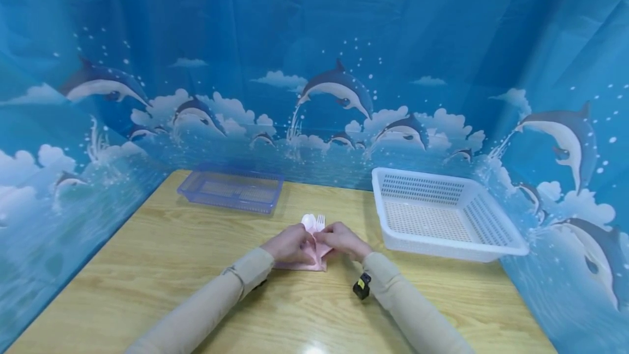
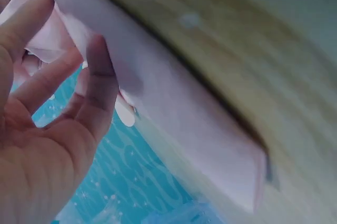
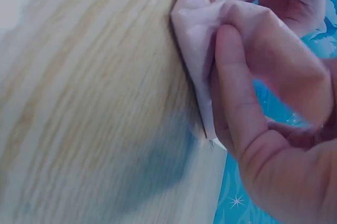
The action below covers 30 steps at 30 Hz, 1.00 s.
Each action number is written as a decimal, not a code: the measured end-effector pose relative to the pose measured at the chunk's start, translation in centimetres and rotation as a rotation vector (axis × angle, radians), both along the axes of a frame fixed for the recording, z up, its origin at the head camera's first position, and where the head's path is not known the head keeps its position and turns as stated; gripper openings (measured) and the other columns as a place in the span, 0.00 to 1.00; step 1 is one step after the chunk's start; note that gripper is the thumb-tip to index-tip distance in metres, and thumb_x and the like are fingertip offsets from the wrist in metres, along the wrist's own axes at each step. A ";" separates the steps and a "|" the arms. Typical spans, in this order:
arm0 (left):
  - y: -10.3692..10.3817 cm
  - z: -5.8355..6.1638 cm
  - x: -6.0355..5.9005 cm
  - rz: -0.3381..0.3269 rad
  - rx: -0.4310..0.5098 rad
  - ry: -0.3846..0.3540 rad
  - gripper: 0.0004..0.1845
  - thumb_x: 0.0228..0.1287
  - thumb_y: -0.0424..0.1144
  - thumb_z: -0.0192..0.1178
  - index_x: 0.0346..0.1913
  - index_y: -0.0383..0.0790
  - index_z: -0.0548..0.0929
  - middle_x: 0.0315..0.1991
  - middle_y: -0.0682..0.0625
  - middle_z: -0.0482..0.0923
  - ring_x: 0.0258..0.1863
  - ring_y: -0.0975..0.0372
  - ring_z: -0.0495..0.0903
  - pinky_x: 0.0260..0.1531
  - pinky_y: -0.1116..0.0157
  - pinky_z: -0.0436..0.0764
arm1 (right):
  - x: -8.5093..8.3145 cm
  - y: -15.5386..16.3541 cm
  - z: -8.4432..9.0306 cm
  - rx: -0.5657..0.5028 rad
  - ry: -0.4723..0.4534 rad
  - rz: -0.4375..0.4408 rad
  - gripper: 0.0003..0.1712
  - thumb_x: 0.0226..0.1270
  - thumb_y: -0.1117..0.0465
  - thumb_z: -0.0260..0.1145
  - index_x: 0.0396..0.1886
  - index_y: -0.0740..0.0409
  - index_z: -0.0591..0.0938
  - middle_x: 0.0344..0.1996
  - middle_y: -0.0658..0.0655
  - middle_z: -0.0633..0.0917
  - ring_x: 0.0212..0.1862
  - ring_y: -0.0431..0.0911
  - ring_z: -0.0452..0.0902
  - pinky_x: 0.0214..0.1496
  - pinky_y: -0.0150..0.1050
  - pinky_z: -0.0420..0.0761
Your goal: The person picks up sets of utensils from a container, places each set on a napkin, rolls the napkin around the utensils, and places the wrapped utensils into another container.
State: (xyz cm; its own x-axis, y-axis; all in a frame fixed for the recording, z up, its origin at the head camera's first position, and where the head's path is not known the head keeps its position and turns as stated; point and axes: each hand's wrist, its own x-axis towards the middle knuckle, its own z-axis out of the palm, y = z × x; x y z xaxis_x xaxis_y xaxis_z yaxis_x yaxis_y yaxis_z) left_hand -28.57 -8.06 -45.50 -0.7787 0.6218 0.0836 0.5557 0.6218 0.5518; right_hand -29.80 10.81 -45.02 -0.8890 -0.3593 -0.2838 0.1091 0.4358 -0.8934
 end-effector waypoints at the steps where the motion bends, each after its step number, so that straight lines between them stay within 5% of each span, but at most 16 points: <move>1: -0.1 0.0 -0.1 -0.013 0.011 -0.021 0.16 0.47 0.38 0.76 0.38 0.34 0.87 0.29 0.47 0.79 0.28 0.65 0.71 0.28 0.71 0.73 | 0.0 0.0 0.1 -0.039 -0.044 0.001 0.22 0.73 0.54 0.57 0.44 0.73 0.80 0.30 0.61 0.85 0.28 0.45 0.83 0.36 0.41 0.87; 4: -0.8 0.2 -0.2 -0.016 0.052 -0.109 0.15 0.46 0.37 0.77 0.36 0.36 0.84 0.28 0.51 0.79 0.27 0.66 0.72 0.27 0.71 0.74 | -0.2 -0.2 0.4 -0.124 -0.156 -0.010 0.30 0.79 0.49 0.43 0.47 0.74 0.77 0.29 0.59 0.84 0.27 0.45 0.83 0.36 0.41 0.87; 7: -1.5 0.4 -0.1 0.022 0.069 -0.214 0.16 0.49 0.44 0.76 0.32 0.41 0.81 0.26 0.54 0.75 0.25 0.66 0.71 0.26 0.70 0.73 | -0.2 -0.3 0.5 -0.133 -0.181 -0.008 0.22 0.76 0.59 0.43 0.50 0.75 0.74 0.29 0.58 0.80 0.27 0.44 0.81 0.34 0.39 0.87; 10: -2.0 0.5 0.2 0.085 0.077 -0.305 0.19 0.54 0.55 0.71 0.29 0.44 0.78 0.24 0.55 0.73 0.23 0.66 0.69 0.24 0.69 0.72 | 0.0 -0.4 0.2 -0.066 -0.093 0.025 0.16 0.67 0.71 0.53 0.52 0.75 0.74 0.28 0.58 0.79 0.26 0.43 0.80 0.34 0.37 0.87; 13: -2.1 0.6 0.5 0.139 0.091 -0.368 0.24 0.59 0.62 0.63 0.26 0.43 0.79 0.21 0.54 0.73 0.20 0.65 0.67 0.22 0.68 0.70 | 0.3 -0.7 0.0 0.037 0.045 0.070 0.23 0.59 0.75 0.62 0.56 0.72 0.75 0.27 0.57 0.80 0.25 0.43 0.80 0.32 0.36 0.86; 19: -1.8 0.3 0.8 0.144 0.111 -0.347 0.18 0.66 0.47 0.61 0.22 0.40 0.80 0.15 0.56 0.68 0.15 0.67 0.63 0.17 0.72 0.64 | 0.2 -1.4 -0.2 0.313 0.398 0.279 0.31 0.54 0.74 0.67 0.61 0.66 0.76 0.26 0.55 0.80 0.25 0.40 0.73 0.27 0.32 0.79; 24: -1.8 -0.2 0.9 0.139 0.062 -0.324 0.15 0.65 0.41 0.61 0.20 0.42 0.78 0.16 0.56 0.69 0.16 0.67 0.64 0.17 0.73 0.66 | -0.6 -1.4 -0.3 0.450 0.681 0.481 0.28 0.51 0.75 0.65 0.56 0.69 0.79 0.39 0.60 0.82 0.40 0.46 0.74 0.44 0.35 0.76; 30: -1.8 -0.2 1.0 0.126 0.027 -0.257 0.13 0.64 0.40 0.61 0.22 0.42 0.78 0.19 0.54 0.71 0.20 0.65 0.68 0.21 0.71 0.69 | -1.5 -1.6 0.5 0.438 0.671 0.528 0.23 0.54 0.77 0.61 0.53 0.68 0.82 0.45 0.63 0.84 0.48 0.52 0.78 0.54 0.42 0.79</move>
